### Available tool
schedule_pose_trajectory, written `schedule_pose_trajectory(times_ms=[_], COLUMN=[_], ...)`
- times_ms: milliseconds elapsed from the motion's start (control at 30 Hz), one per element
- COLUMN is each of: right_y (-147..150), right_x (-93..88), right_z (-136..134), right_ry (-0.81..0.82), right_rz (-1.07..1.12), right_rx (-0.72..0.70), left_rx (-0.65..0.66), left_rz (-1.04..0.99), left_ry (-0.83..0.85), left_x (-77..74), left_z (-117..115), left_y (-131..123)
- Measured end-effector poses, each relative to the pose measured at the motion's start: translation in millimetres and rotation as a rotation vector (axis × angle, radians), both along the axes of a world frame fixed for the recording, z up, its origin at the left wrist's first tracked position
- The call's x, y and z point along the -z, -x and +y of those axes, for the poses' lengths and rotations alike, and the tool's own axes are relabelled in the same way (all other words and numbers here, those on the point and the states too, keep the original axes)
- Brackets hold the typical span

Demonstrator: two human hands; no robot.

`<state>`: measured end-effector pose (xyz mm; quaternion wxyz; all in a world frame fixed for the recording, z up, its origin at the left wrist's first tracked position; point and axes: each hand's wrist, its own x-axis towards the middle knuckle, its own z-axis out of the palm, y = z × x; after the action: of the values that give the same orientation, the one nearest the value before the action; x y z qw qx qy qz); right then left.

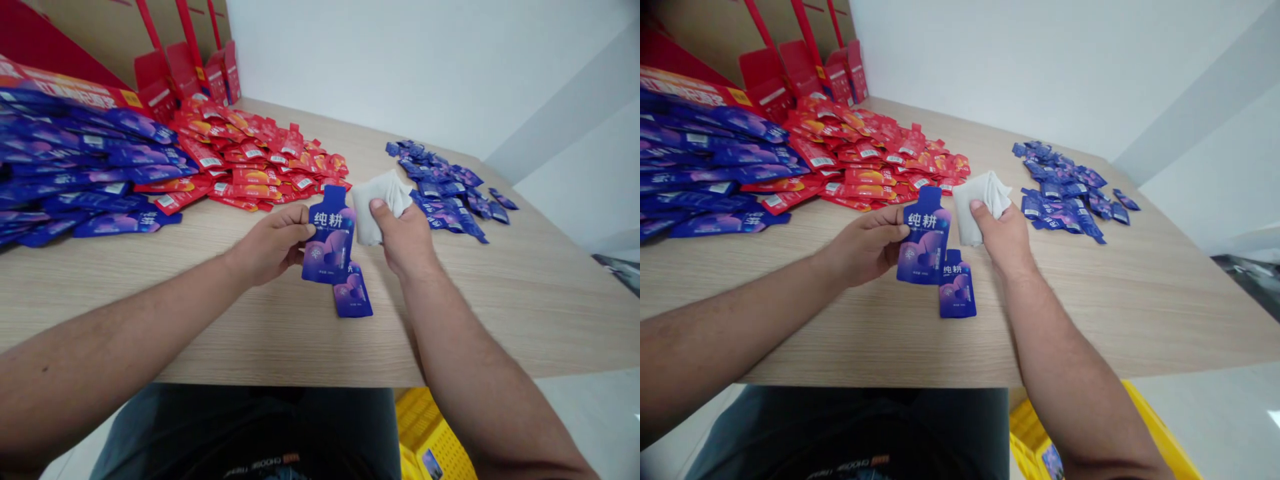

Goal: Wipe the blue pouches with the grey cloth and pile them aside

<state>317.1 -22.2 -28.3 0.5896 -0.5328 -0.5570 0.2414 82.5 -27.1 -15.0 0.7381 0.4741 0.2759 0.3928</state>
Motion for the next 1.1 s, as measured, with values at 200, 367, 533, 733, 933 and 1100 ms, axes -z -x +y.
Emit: schedule_pose_trajectory(times_ms=[200,367,533,733,933,1100], right_y=[23,37,47,44,35,35], right_x=[2.4,1.7,-3.9,-3.0,-4.6,-6.2], right_z=[-14,-30,-39,-35,-30,-31], right_ry=[0.096,0.081,0.004,-0.054,-0.096,-0.071], right_rz=[0.104,-0.064,-0.314,-0.428,-0.444,-0.450], right_rx=[-0.297,-0.292,-0.205,-0.038,0.090,0.135], left_rx=[-0.083,0.019,0.013,-0.203,-0.142,-0.189], left_rz=[-0.066,-0.019,-0.054,0.008,-0.122,-0.028], left_ry=[0.111,0.177,0.120,0.096,0.047,-0.085], left_x=[2.8,10.5,11.1,9.5,3.7,5.5], left_z=[7,-1,-4,-1,-6,-7], left_y=[-3,-12,-20,-17,-11,-13])
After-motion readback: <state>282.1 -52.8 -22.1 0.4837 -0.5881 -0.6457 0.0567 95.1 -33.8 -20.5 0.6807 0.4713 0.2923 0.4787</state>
